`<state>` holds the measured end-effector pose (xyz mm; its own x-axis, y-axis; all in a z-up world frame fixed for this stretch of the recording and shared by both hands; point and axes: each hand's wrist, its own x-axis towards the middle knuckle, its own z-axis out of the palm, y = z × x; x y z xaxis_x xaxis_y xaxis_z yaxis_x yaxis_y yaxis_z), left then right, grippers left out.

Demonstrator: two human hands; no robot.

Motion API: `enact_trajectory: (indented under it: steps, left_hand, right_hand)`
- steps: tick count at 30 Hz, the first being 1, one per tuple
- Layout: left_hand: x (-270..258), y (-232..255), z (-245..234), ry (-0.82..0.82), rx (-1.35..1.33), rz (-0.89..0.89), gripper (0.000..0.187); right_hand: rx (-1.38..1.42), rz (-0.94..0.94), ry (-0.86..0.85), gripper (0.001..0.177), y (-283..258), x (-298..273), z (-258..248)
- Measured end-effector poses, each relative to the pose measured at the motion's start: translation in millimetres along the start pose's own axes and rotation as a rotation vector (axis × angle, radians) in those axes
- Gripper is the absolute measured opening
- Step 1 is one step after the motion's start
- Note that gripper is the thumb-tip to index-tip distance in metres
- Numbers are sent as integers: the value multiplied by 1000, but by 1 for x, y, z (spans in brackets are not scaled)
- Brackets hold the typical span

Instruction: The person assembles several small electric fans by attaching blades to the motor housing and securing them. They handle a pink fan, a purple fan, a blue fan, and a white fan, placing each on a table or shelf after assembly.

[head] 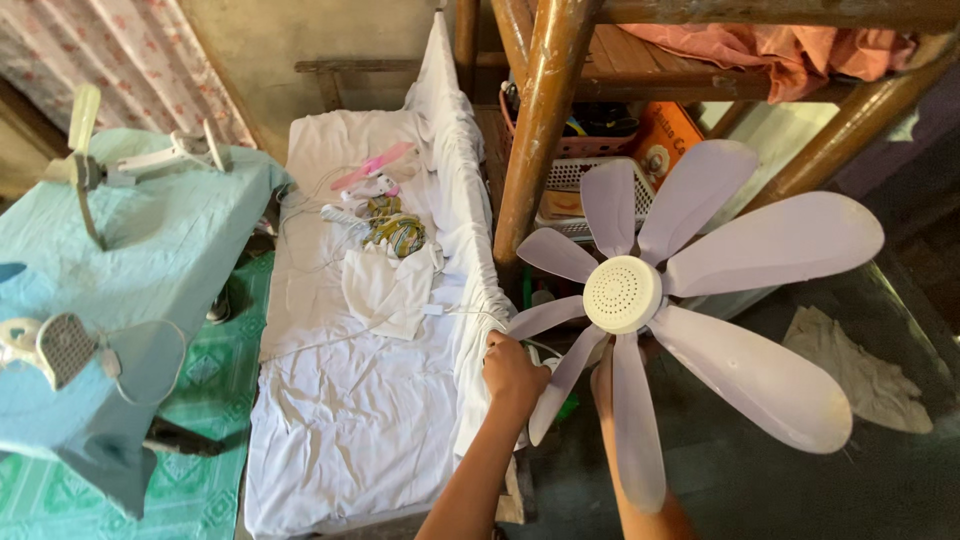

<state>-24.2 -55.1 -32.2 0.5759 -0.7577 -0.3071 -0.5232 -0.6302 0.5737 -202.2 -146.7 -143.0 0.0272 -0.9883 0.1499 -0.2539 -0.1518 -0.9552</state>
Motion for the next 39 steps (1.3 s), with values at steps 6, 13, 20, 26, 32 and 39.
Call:
enact_trajectory:
  steps: [6,13,20,26,32,39]
  left_hand:
    - [-12,-8,-3,99,-63,-28,83]
    - [-29,-4,-59,178,-122,29,93]
    - [-46,-35,-128,247,-189,-151,111]
    - [-56,-105,-134,241,-305,-257,127]
    - [-65,-155,-130,286,-399,-286,118]
    - [-59,-196,-140,386,-556,-178,123]
  right_hand:
    - [111,30,-96,33,2,-14,7]
    - [319,-49,-95,31,-39,13,25]
    - [593,-174,-156,30,-116,18,90]
    - [625,-140,-451,29,-141,-38,141]
    - [626,-112,-495,28,-156,-56,170]
    - [686,-146,-445,27,-206,-59,206]
